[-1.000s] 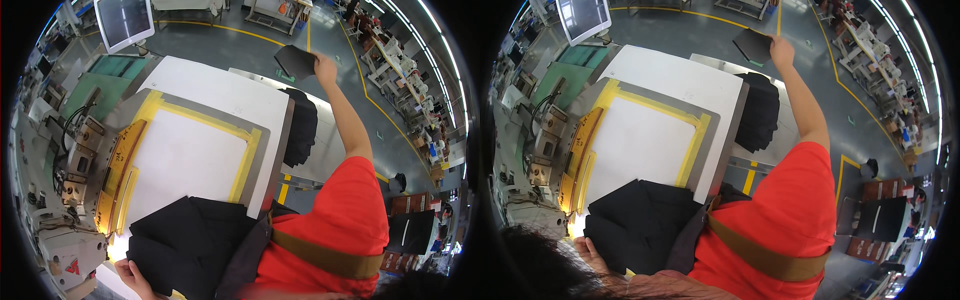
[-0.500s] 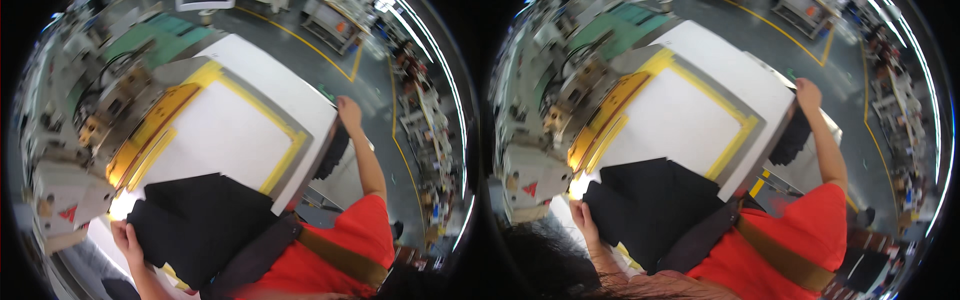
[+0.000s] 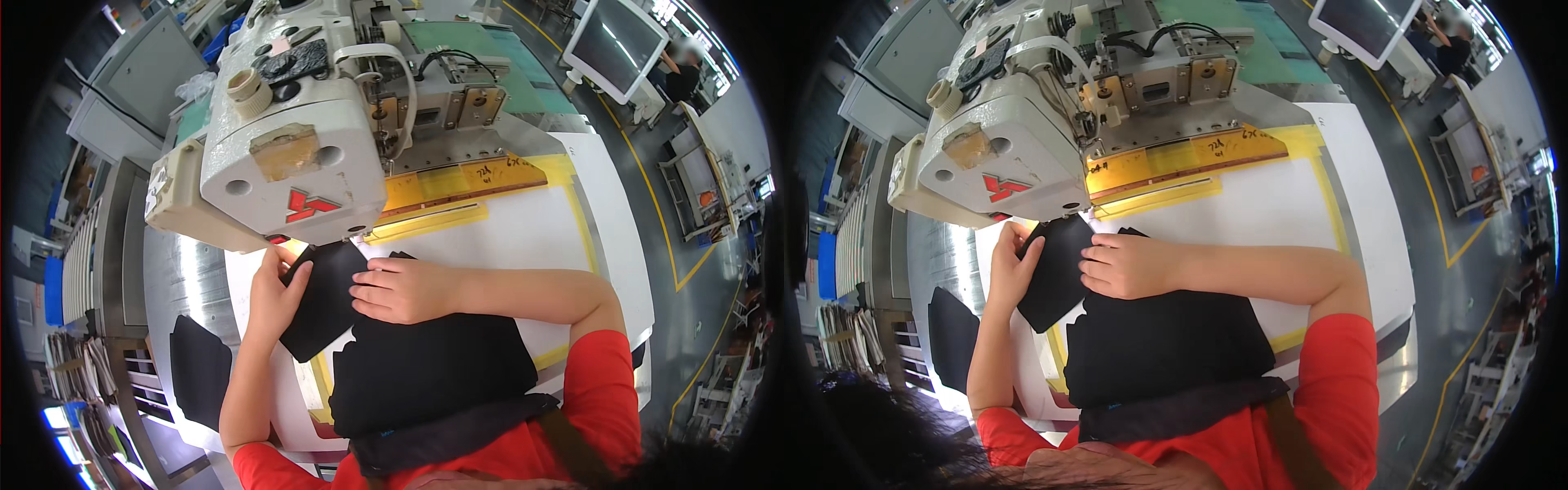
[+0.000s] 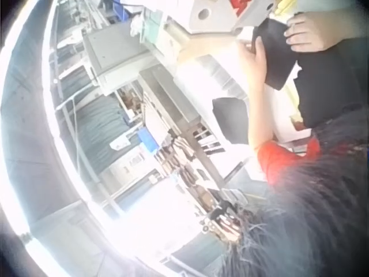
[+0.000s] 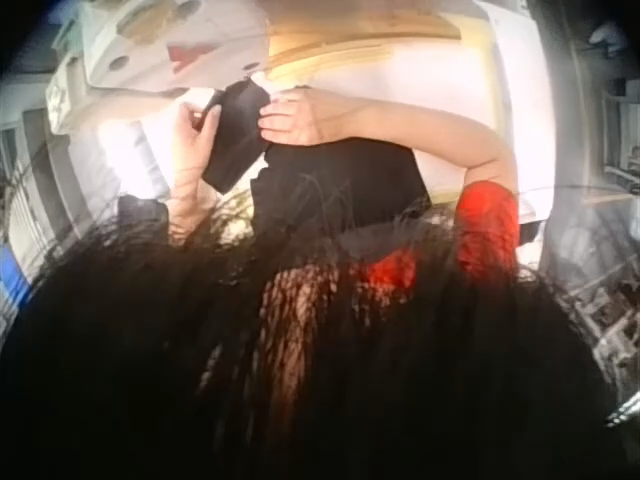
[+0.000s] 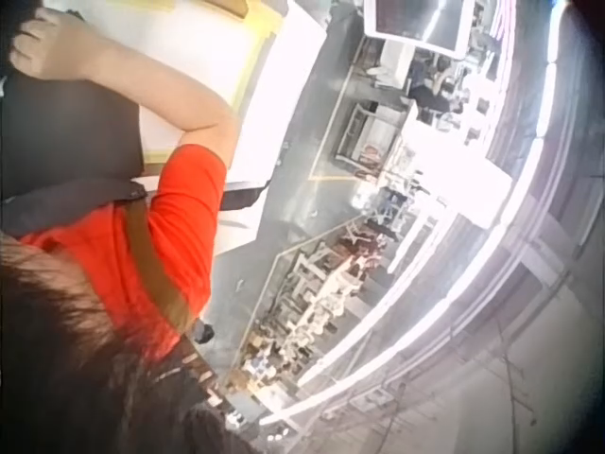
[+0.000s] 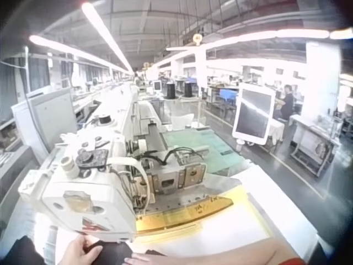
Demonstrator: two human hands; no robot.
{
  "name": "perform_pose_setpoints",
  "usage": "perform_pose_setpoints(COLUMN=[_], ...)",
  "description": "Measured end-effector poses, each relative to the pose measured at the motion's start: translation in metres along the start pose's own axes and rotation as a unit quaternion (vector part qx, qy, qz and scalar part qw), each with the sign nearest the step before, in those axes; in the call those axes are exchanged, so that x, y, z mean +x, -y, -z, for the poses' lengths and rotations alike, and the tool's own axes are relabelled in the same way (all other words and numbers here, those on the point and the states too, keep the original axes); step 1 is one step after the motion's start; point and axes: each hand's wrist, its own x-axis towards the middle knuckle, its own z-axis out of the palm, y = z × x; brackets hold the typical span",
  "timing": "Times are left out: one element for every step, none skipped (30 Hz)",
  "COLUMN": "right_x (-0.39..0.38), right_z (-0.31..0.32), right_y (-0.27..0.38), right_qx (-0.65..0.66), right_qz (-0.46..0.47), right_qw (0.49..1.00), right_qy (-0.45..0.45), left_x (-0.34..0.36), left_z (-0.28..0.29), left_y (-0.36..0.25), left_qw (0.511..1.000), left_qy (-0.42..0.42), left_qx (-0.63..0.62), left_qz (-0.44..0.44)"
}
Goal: The recorder uses an industrial sewing machine to sew black fabric components.
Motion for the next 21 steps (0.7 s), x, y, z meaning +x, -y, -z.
perform_pose_setpoints(right_x=[0.006,0.012,0.017,0.017,0.016,0.015,0.01,0.005,-0.004,-0.015,-0.033,-0.048,-0.062,-0.074,-0.081,-0.084,-0.086,-0.087,-0.085,-0.079,-0.076], right_z=[-0.008,-0.014,-0.018,-0.02,-0.023,-0.025,-0.022,-0.015,-0.007,0.001,0.01,0.016,0.025,0.035,0.041,0.042,0.043,0.044,0.045,0.045,0.046], right_y=[-0.003,-0.006,-0.013,-0.019,-0.025,-0.029,-0.032,-0.033,-0.034,-0.035,-0.038,-0.041,-0.041,-0.041,-0.041,-0.039,-0.035,-0.031,-0.025,-0.017,-0.013], right_qx=[0.029,0.058,0.061,0.064,0.104,0.142,0.092,0.092,0.061,0.029,-0.008,-0.038,-0.038,-0.079,-0.119,-0.12,-0.139,-0.157,-0.157,-0.117,-0.076], right_qz=[-0.002,-0.006,-0.014,-0.015,-0.051,-0.088,-0.074,-0.076,-0.103,-0.13,-0.147,-0.161,-0.162,-0.197,-0.232,-0.233,-0.27,-0.307,-0.309,-0.323,-0.337], right_qw=[0.999,0.997,0.998,0.998,0.993,0.986,0.993,0.993,0.993,0.991,0.989,0.986,0.986,0.976,0.963,0.963,0.949,0.933,0.932,0.934,0.934], right_qy=[0.021,0.043,0.015,0.016,0.005,-0.006,0.006,0.006,0.02,0.034,0.031,0.027,0.028,0.046,0.064,0.065,0.086,0.106,0.105,0.1,0.095], left_x=[0.003,0.004,0.007,0.009,0.01,0.01,0.01,0.01,0.01,0.007,0.001,-0.006,-0.012,-0.018,-0.023,-0.026,-0.025,-0.023,-0.021,-0.017,-0.012], left_z=[0.004,0.009,0.011,0.012,0.014,0.012,0.011,0.01,0.009,0.006,0.0,-0.005,-0.014,-0.021,-0.028,-0.034,-0.038,-0.04,-0.044,-0.049,-0.056], left_y=[0.009,-0.004,0.004,0.012,0.01,0.012,0.013,0.015,0.007,0.002,-0.005,-0.015,-0.03,-0.035,-0.04,-0.044,-0.049,-0.055,-0.06,-0.064,-0.068], left_qw=[0.998,0.991,0.986,0.978,0.967,0.967,0.946,0.917,0.914,0.915,0.937,0.954,0.942,0.939,0.944,0.946,0.946,0.937,0.926,0.926,0.924], left_qy=[-0.038,-0.051,-0.086,-0.118,-0.129,-0.126,-0.158,-0.19,-0.189,-0.186,-0.131,-0.077,-0.09,-0.059,-0.024,0.011,0.012,0.052,0.092,0.094,0.114], left_qx=[0.052,0.102,0.138,0.172,0.222,0.222,0.276,0.326,0.322,0.321,0.284,0.249,0.253,0.245,0.218,0.19,0.19,0.186,0.183,0.182,0.189], left_qz=[0.024,0.072,0.039,0.005,0.008,0.01,-0.06,-0.13,-0.156,-0.158,-0.156,-0.147,-0.2,-0.234,-0.248,-0.261,-0.263,-0.29,-0.316,-0.318,-0.313])
